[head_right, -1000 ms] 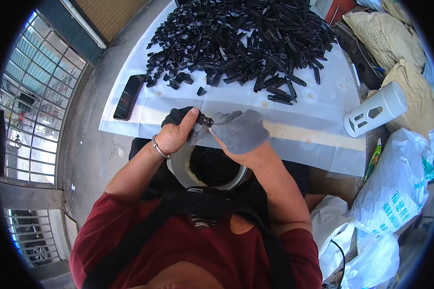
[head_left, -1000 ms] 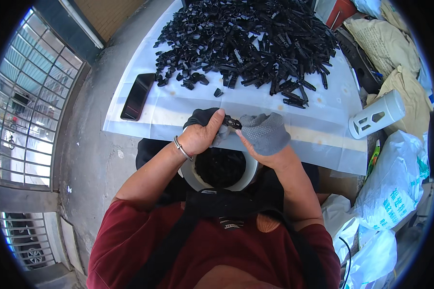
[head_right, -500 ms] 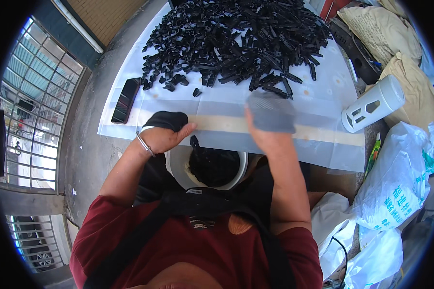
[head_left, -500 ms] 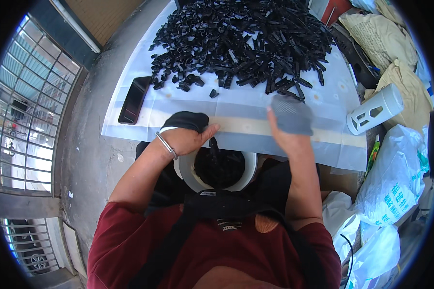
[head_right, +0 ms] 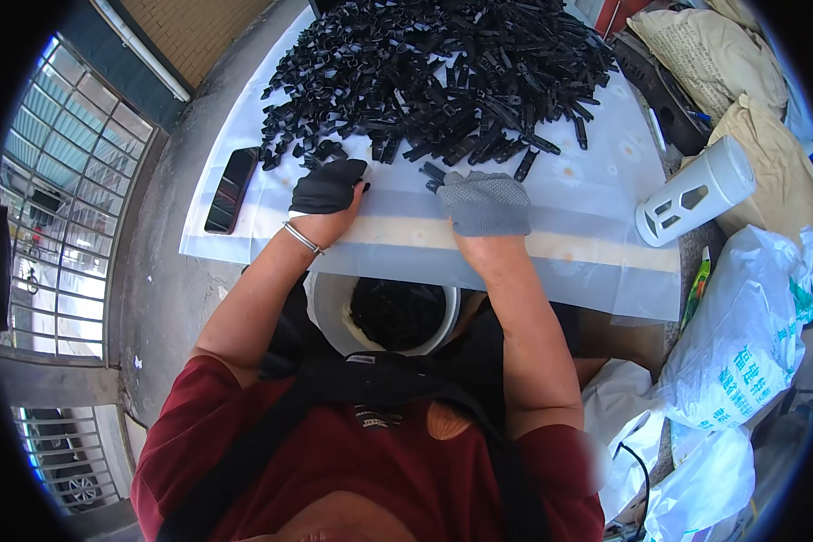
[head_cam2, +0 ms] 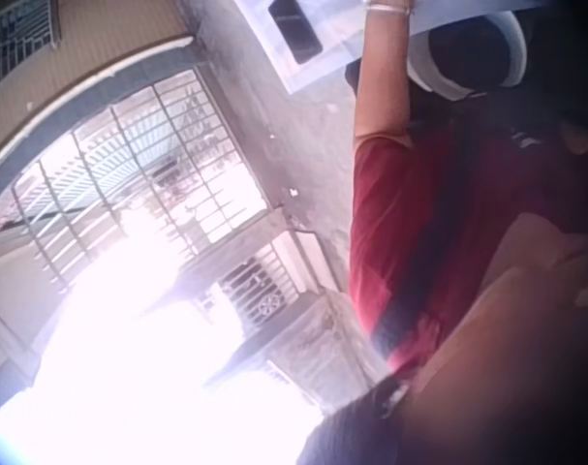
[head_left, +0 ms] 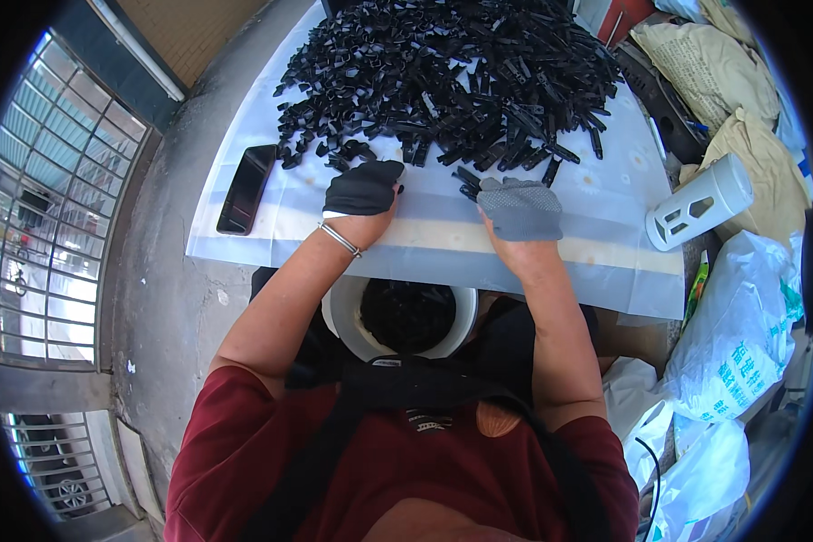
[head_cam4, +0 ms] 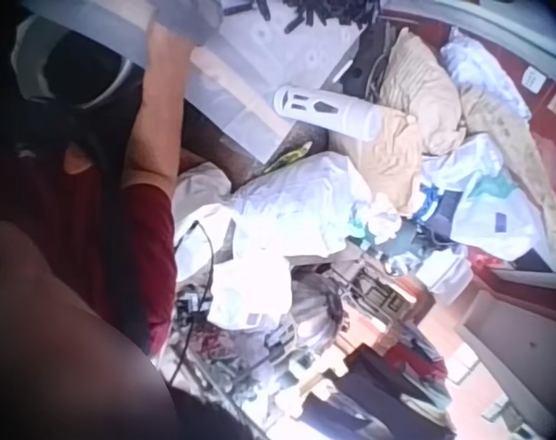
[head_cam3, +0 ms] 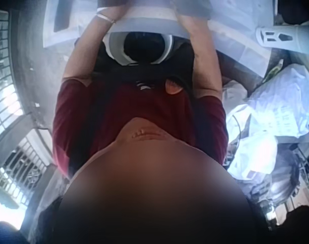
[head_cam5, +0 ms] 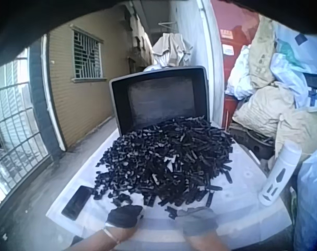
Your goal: Sorting small black plastic components from a table into a bin.
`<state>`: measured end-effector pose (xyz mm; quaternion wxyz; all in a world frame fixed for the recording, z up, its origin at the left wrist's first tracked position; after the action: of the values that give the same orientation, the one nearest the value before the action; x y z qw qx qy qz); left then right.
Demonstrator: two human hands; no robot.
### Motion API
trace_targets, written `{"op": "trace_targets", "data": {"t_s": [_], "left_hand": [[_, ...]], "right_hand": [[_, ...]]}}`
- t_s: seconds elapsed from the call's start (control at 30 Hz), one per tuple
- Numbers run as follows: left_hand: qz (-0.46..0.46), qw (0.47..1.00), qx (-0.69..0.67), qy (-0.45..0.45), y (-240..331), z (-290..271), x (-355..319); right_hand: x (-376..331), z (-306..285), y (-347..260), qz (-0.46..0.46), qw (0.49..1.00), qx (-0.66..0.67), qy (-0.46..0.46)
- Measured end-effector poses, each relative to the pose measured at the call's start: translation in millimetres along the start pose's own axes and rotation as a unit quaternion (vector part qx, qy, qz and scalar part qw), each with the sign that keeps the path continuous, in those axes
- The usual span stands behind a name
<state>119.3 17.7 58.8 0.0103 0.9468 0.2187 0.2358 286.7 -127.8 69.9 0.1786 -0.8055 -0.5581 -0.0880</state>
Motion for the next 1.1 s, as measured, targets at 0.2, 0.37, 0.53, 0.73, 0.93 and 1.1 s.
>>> {"op": "trace_targets", "data": {"t_s": [0.2, 0.37, 0.53, 0.73, 0.93, 1.1], "left_hand": [[-0.019, 0.989, -0.147, -0.011, 12.7, -25.9, -16.8], [-0.052, 0.962, -0.251, -0.096, 28.1, -45.9, -27.9], [-0.052, 0.925, -0.348, -0.147, 33.9, -56.4, -23.3], [-0.039, 0.916, -0.375, -0.138, 30.0, -53.1, -23.5], [-0.046, 0.884, -0.438, -0.155, 28.5, -57.3, -24.7], [-0.158, 0.741, -0.649, -0.062, 43.3, -27.2, -56.7]], "right_hand": [[-6.3, -9.1, -8.0, -0.008, 0.999, 0.036, -0.029], [-24.2, -14.0, -31.0, -0.049, 0.96, 0.272, -0.036], [-27.9, -5.0, -39.3, -0.105, 0.943, 0.308, -0.068], [-25.7, -1.7, -42.7, -0.077, 0.925, 0.356, -0.11], [-22.8, -7.0, -52.1, -0.143, 0.938, 0.293, -0.114], [-30.2, 7.1, -66.6, -0.087, 0.921, 0.379, 0.009]]}}
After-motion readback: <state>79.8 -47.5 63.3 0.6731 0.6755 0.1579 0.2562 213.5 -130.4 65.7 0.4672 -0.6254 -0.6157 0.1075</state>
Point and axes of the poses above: each hand's wrist, its own x-axis towards the middle knuckle, its own z-axis out of the palm, y = z × x, the point moved 1 cm from there along x, towards the middle knuckle, and after that the axes turned 8 degrees about z, right-handed, at the moved point
